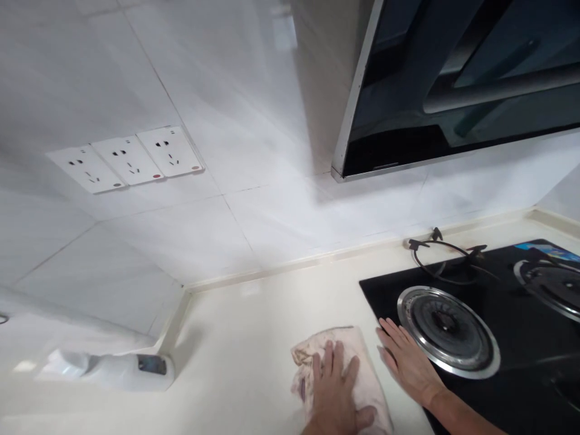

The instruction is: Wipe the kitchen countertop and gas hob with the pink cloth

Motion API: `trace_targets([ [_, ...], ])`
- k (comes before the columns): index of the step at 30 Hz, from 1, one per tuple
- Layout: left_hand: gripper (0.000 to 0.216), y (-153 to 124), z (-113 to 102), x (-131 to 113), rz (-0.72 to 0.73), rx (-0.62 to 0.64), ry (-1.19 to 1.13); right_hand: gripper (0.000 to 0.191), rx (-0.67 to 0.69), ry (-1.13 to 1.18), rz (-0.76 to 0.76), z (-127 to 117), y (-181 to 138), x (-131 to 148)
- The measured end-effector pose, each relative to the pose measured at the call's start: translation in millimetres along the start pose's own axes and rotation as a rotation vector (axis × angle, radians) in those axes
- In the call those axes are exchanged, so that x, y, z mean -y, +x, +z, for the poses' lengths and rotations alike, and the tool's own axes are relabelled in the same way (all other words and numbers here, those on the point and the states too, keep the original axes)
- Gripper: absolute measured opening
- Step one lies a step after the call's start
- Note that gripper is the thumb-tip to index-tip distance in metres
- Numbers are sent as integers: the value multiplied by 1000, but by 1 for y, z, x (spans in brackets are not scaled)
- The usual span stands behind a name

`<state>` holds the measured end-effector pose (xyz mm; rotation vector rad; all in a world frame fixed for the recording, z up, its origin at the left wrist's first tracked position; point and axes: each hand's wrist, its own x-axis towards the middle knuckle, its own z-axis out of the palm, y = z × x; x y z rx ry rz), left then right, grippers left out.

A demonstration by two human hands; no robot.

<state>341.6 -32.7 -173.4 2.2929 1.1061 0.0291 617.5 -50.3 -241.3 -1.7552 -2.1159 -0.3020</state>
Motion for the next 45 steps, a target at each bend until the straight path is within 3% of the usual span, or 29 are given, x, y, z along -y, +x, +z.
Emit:
trace_targets([
  [6,98,72,-11,-6,27,-18,42,45,24,0,-3,1,-2,-4],
  [9,90,110,-26,-6,15,-97,92,44,29,-25,-15,6,-5,-8],
  [14,76,126,-48,21,-53,-304,135,45,13,-19,-16,11,-7,-11],
  [20,61,79,-70,86,-310,-546,247,48,13,-41,-14,14,-9,-12],
  [25,58,-2,-95,144,-575,-663,318,46,33,-7,7,14,-9,-11],
  [28,60,-49,-99,160,-680,-699,341,46,27,-27,6,14,-8,-9],
  [32,62,-73,-90,152,-788,-633,430,46,5,-64,-21,12,-7,-7],
  [36,63,-48,-82,127,-873,-502,501,46,-7,-77,-28,9,-5,-5],
  [40,61,6,-68,100,-647,-505,407,46,-11,-61,-13,6,-2,-2],
  [45,67,81,-30,56,-284,-488,287,45,17,-16,5,4,-1,-2],
])
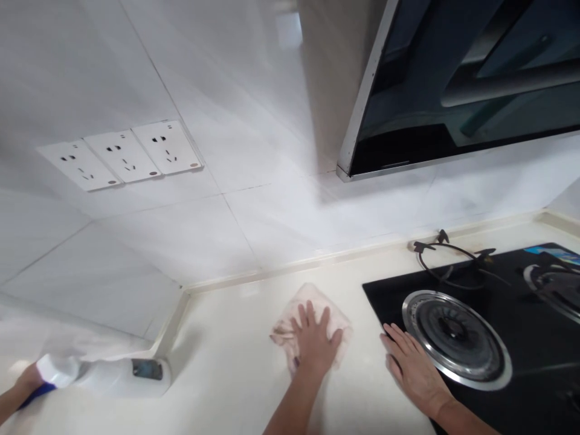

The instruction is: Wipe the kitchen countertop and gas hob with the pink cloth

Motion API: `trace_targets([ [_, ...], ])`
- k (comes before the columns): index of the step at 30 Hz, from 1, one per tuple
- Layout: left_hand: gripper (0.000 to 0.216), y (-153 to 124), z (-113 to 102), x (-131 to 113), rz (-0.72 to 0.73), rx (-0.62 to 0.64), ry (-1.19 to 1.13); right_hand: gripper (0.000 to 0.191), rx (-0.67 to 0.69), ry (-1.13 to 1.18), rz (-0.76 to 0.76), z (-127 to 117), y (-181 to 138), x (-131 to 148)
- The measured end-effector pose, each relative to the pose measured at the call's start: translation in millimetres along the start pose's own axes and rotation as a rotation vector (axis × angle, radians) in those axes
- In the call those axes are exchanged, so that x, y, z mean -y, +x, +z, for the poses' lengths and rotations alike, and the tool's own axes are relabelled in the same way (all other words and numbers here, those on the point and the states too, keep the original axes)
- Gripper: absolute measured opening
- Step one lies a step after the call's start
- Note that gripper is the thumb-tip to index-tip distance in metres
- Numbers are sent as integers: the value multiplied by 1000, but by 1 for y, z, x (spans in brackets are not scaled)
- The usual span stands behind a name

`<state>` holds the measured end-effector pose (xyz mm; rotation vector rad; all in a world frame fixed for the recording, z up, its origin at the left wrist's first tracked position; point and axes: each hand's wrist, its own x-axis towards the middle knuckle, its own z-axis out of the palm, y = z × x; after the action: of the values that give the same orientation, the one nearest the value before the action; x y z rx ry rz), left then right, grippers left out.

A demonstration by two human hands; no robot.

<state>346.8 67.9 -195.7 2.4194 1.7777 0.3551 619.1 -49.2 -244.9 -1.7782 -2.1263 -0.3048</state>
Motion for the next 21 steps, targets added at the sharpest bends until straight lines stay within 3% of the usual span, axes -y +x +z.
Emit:
trace_targets([
  [3,74,14,15,-26,101,-5,-71,45,26,25,16,-1,-1,-2],
  [6,73,26,8,-19,76,3,-46,45,23,31,22,-2,-1,-3],
  [10,63,35,-24,31,-98,7,74,46,-2,23,8,0,-3,-5],
  [13,63,26,-53,80,-264,-4,141,46,-28,9,-13,3,-3,-5],
  [17,66,-16,-84,137,-436,-1,202,45,-31,6,1,6,-4,-5],
  [21,65,-78,-97,168,-550,13,339,45,-21,27,16,8,-5,-6],
])
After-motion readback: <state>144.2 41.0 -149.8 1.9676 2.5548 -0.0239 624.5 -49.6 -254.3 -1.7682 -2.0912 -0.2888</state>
